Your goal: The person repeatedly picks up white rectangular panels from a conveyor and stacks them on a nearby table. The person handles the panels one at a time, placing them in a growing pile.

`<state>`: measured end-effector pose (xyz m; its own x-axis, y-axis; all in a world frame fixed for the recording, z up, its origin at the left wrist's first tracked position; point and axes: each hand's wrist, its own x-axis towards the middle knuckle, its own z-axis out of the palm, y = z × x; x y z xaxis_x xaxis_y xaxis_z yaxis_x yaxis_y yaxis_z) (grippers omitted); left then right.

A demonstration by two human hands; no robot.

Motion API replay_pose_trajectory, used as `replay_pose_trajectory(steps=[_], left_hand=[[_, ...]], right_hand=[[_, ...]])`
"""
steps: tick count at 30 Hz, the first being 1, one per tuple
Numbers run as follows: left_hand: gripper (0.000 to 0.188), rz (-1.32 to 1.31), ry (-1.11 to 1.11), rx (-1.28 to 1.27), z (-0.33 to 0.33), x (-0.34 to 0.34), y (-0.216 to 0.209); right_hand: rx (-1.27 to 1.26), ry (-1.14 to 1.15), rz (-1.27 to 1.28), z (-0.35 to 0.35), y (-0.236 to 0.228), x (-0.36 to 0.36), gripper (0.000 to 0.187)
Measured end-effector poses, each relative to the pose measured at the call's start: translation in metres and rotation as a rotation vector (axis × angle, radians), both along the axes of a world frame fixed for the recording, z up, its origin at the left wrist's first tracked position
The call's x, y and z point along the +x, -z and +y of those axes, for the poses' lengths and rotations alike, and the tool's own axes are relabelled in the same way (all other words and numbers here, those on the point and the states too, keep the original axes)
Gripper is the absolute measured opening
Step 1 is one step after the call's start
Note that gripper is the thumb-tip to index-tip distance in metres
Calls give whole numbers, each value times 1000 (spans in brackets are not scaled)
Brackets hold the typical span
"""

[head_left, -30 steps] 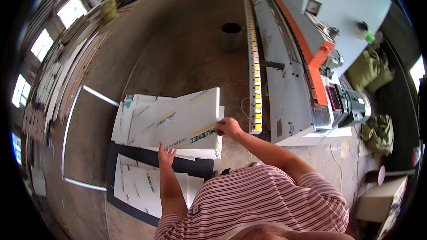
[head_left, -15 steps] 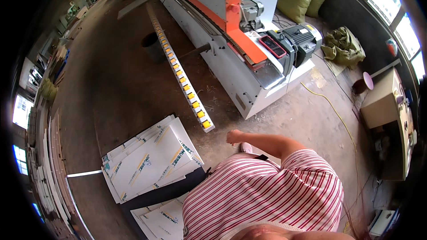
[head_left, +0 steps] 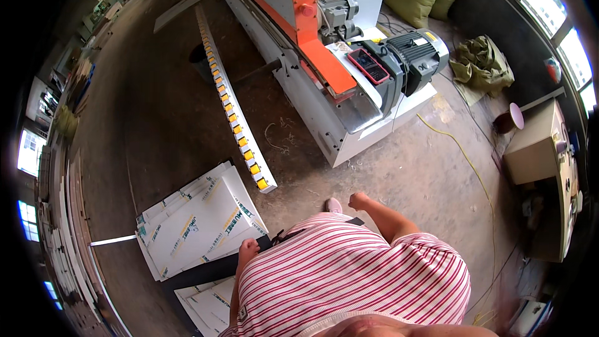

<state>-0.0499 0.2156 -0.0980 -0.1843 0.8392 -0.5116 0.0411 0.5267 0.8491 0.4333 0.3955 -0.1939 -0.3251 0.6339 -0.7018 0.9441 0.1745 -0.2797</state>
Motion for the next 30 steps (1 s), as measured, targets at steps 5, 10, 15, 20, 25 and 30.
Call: replay_pose_trajectory(steps=[5, 10, 15, 20, 25, 30], left_hand=[[22, 15, 138, 125, 5, 8, 24], [26, 199, 330, 35, -13, 9, 55], [28, 263, 294, -11, -39, 19, 49], [29, 251, 257, -43, -50, 0, 46], [30, 267, 263, -71, -54, 2, 48], [32, 289, 239, -113, -59, 19, 42]], right_hand=[[146, -56, 63, 15, 2, 11, 28], [477, -410, 182, 19, 13, 22, 27], [190, 32, 184, 15, -17, 7, 27], [102, 7, 145, 14, -16, -30, 25], [276, -419, 146, -4, 32, -10, 23], [93, -351, 126, 4, -1, -16, 26]])
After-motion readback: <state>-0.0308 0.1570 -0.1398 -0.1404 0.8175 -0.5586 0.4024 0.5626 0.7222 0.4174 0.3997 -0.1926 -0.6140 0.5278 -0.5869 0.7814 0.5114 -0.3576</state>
